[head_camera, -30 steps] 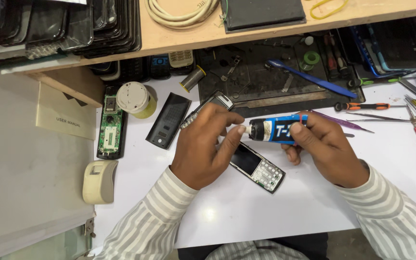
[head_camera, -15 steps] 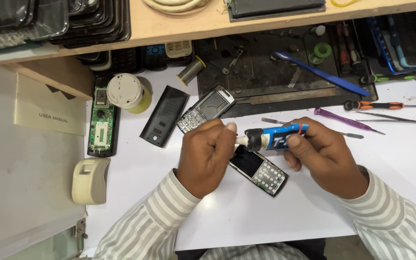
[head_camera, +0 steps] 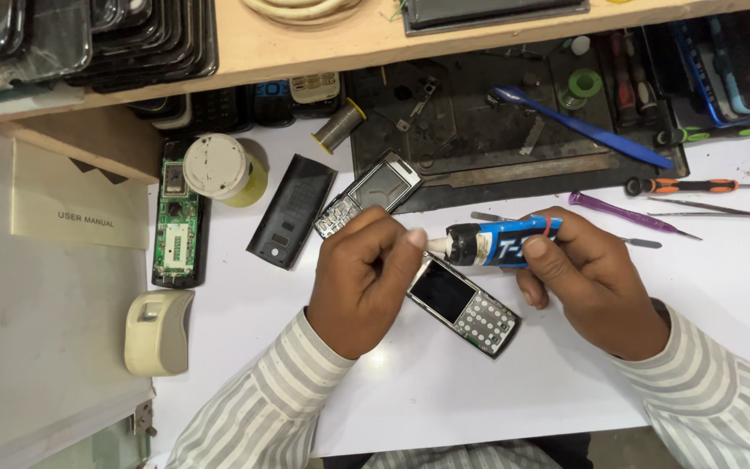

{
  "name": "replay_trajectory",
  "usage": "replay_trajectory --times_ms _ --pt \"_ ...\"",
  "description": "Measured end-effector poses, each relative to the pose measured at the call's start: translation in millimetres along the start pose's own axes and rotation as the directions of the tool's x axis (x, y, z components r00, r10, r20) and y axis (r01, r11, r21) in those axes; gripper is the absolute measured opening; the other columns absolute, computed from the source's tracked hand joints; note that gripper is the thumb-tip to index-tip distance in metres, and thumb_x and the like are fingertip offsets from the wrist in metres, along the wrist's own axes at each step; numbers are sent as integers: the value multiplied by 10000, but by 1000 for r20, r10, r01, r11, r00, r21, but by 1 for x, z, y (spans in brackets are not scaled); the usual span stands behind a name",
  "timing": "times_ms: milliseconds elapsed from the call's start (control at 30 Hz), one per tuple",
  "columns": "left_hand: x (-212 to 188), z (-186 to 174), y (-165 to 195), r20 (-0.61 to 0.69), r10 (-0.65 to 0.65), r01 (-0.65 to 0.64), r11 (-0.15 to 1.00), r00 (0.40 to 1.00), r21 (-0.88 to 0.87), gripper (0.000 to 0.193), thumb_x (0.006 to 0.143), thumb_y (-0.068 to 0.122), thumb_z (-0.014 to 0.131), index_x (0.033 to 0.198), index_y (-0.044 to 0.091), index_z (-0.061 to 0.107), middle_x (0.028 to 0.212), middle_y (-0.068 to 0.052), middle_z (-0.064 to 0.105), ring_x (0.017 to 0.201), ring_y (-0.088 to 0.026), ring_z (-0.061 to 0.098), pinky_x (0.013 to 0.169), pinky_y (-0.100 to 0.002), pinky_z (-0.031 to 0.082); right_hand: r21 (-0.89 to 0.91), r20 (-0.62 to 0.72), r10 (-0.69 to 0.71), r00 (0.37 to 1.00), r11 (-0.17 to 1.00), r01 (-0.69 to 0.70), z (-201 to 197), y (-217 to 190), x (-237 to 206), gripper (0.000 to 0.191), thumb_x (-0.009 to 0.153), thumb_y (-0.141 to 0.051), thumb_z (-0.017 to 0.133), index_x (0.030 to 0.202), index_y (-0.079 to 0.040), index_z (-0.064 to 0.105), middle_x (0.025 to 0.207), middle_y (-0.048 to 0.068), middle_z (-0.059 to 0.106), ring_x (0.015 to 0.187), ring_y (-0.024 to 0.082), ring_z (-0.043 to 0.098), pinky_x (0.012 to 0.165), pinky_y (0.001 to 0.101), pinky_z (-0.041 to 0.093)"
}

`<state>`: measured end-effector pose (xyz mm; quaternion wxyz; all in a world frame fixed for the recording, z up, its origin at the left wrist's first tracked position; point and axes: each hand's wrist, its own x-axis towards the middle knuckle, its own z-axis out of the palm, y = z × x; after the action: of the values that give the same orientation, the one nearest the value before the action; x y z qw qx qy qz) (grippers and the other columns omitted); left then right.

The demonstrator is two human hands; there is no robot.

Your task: The person repairs a Nokia mobile phone at a workbench. They apply adhesive from a tube onto a small component, press it into the phone housing, then use a screwdriver to pry and work on the keypad and screen assembly, handling the phone body, keypad, and covers.

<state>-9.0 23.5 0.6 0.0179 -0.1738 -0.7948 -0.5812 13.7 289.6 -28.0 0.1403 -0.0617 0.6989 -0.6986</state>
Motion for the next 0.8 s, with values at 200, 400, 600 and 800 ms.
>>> replay_trajectory --times_ms 200,400,600,800 --pt "0 3 1 60 39 -32 991 997 -127 292 1040 150 578 794 -7 570 769 -7 464 645 -74 411 556 -290 353 6 5 12 1000 1000 -12 0 1 1 227 1071 -206 506 1062 -10 620 734 17 580 644 88 542 562 252 452" --pt "2 6 -13 -42 -179 160 945 983 -284 466 1071 162 559 638 13 472 613 7 458 545 -66 389 514 -290 335 -122 -58 -44 997 992 37 4 0 -2 233 1057 -207 528 1108 -4 631 699 27 595 631 90 546 569 255 477" --pt "8 -5 -12 -159 -72 95 985 985 143 365 994 160 651 680 -13 580 586 -60 498 504 -132 446 491 -331 362 -70 -279 -73 958 996 55 -3 -8 3 268 1110 -229 497 1124 19 598 839 73 627 648 118 544 595 269 471" --pt "9 -3 1 -177 -19 82 932 984 353 302 907 138 729 680 -37 633 616 -96 545 498 -163 478 488 -341 379 -12 -310 -85 947 996 86 -1 -12 3 264 1104 -229 493 1136 17 583 936 112 672 633 131 556 585 274 483"
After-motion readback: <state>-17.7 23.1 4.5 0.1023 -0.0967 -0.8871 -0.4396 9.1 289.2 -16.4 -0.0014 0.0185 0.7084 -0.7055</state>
